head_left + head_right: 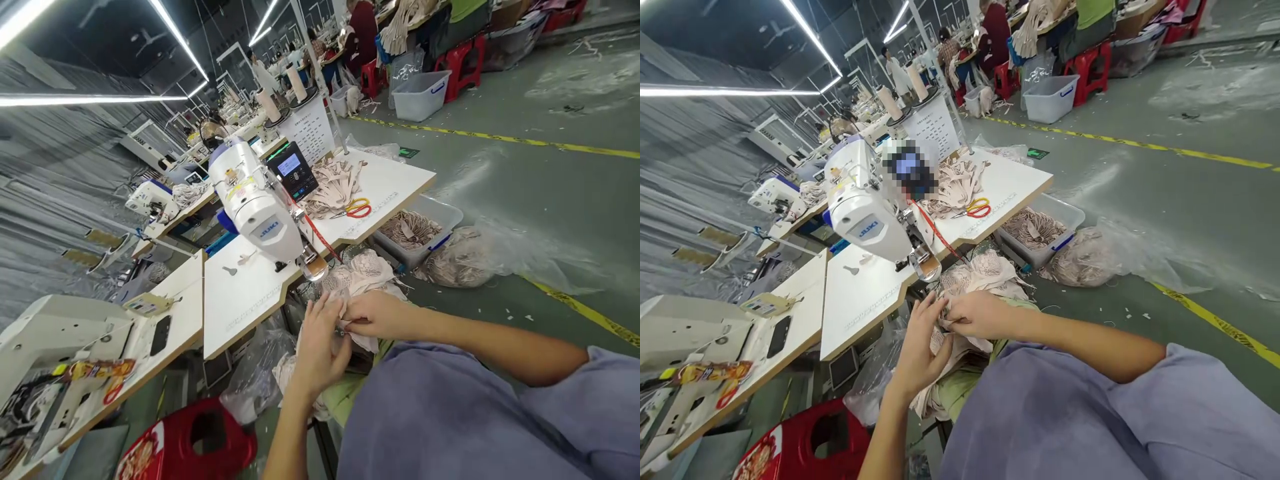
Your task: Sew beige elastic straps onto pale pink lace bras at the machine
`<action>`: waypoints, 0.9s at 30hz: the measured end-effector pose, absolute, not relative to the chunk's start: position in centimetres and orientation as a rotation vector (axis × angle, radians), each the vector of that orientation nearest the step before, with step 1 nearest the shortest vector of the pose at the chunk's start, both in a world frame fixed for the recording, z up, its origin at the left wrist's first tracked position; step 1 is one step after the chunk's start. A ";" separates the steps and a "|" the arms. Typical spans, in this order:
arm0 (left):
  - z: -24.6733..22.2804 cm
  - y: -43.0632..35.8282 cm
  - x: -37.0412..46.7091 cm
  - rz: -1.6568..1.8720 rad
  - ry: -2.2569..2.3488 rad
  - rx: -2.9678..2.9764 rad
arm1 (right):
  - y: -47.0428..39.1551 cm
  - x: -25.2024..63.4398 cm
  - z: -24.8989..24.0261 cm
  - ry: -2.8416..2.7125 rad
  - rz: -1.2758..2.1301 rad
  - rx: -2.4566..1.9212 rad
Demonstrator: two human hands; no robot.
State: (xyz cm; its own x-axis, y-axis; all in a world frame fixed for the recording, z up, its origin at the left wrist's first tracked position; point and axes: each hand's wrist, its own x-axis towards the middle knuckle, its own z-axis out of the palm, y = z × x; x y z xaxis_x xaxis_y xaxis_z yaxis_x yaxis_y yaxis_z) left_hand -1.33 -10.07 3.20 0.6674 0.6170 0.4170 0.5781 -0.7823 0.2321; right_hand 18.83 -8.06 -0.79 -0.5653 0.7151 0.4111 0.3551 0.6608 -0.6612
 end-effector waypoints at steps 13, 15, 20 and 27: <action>0.5 -13.3 -5.3 1.391 0.823 3.058 | -10.4 16.3 0.1 -2.281 0.014 -0.615; 0.6 -13.6 -5.6 1.418 0.835 3.046 | -10.6 15.9 0.2 -2.258 0.077 -0.582; 0.9 -13.6 -6.5 1.412 0.886 2.990 | -10.6 15.5 0.8 -2.253 0.402 -0.678; -4.6 -14.4 -3.7 1.361 1.466 2.219 | -10.2 13.0 0.5 -1.473 1.466 -1.086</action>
